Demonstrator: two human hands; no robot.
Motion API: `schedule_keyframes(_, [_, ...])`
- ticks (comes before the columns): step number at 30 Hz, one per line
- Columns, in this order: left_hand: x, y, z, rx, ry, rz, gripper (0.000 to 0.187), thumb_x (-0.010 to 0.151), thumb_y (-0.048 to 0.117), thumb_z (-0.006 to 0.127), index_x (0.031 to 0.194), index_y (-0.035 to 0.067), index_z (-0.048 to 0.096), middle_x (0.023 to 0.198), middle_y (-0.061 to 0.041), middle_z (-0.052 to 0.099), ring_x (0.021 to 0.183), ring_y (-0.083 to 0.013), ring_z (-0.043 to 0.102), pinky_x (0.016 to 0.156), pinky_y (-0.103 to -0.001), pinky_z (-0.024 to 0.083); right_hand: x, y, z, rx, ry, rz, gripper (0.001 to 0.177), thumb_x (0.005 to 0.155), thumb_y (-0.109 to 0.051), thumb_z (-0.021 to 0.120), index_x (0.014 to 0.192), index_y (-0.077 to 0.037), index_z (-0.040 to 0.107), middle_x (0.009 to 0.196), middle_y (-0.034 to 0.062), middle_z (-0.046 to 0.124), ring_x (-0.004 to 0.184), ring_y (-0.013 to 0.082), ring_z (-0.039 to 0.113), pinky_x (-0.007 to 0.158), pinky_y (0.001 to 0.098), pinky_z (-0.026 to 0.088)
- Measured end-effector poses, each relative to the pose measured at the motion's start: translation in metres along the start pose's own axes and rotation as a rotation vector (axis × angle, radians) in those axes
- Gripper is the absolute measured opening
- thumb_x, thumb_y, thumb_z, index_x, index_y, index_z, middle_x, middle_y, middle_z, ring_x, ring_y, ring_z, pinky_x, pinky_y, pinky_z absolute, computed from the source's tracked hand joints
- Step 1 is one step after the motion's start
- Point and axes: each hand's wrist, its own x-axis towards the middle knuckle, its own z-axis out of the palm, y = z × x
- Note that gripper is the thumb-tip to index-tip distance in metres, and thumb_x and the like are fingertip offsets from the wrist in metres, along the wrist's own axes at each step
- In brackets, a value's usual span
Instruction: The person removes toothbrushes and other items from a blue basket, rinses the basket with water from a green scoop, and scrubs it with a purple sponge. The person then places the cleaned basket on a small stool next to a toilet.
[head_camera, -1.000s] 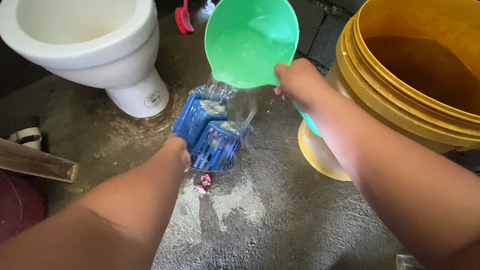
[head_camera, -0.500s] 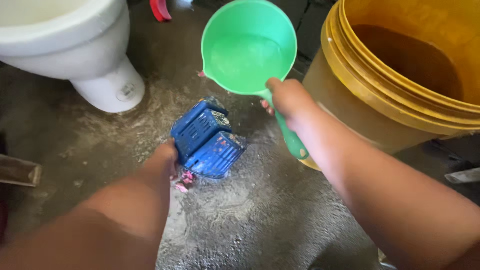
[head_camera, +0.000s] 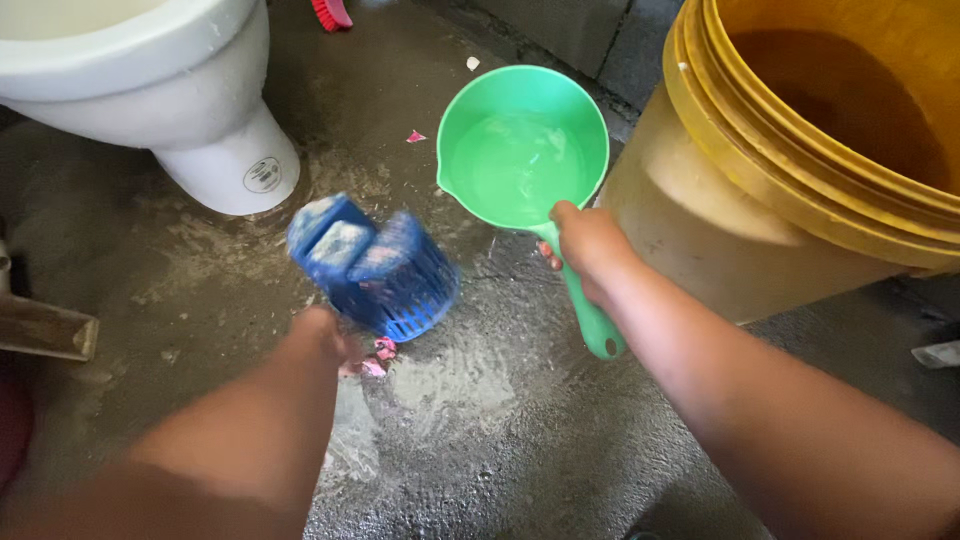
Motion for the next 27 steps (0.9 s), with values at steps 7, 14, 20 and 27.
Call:
schedule_keyframes(7, [0.037,0.026,0.004,0.077,-0.273,-0.055,0.079,0.092,0.074,0.031,0.144,0.019,0.055,0.136,-0.009,0.062,0.117,-0.0291,0.059,0.097,-0.056,0.048,-0.011,0.0,0.008,-0.109,0.028,0.029,0.032,0.094,-0.023,0.052,0.09,0.006,0.065,0.068,0.0118,0.065,0.052,0.0175,0.056,0.05,0.0346,0.044])
schedule_keyframes(14, [0.014,-0.01,0.059,0.146,-0.005,-0.043,0.119,0.089,0.052,0.076,0.161,0.017,-0.012,0.156,-0.024,0.037,0.132,-0.048,0.054,0.094,-0.063,0.057,-0.018,-0.009,0.012,-0.26,0.031,-0.041,0.038,0.094,-0.025,0.049,0.081,0.005,0.068,0.064,0.0114,0.065,0.051,0.0181,0.055,0.051,0.0364,0.045])
schedule_keyframes(20, [-0.015,-0.002,0.054,1.252,-0.037,0.719,0.1,0.08,0.059,0.076,0.158,0.023,0.024,0.162,-0.026,0.017,0.14,-0.0501,0.037,0.113,-0.051,0.04,-0.02,-0.03,0.002,-0.398,0.073,-0.156,0.039,0.094,-0.028,0.051,0.081,0.004,0.07,0.064,0.0123,0.068,0.053,0.0211,0.062,0.053,0.0388,0.05])
schedule_keyframes(27, [-0.015,0.012,0.079,1.339,-0.101,0.812,0.091,0.09,0.057,0.071,0.16,0.017,0.029,0.161,-0.026,0.03,0.139,-0.0467,0.044,0.11,-0.054,0.042,-0.023,-0.048,-0.018,-0.678,0.121,-0.238,0.043,0.095,-0.035,0.054,0.084,0.003,0.071,0.067,0.016,0.072,0.058,0.0246,0.07,0.06,0.039,0.054])
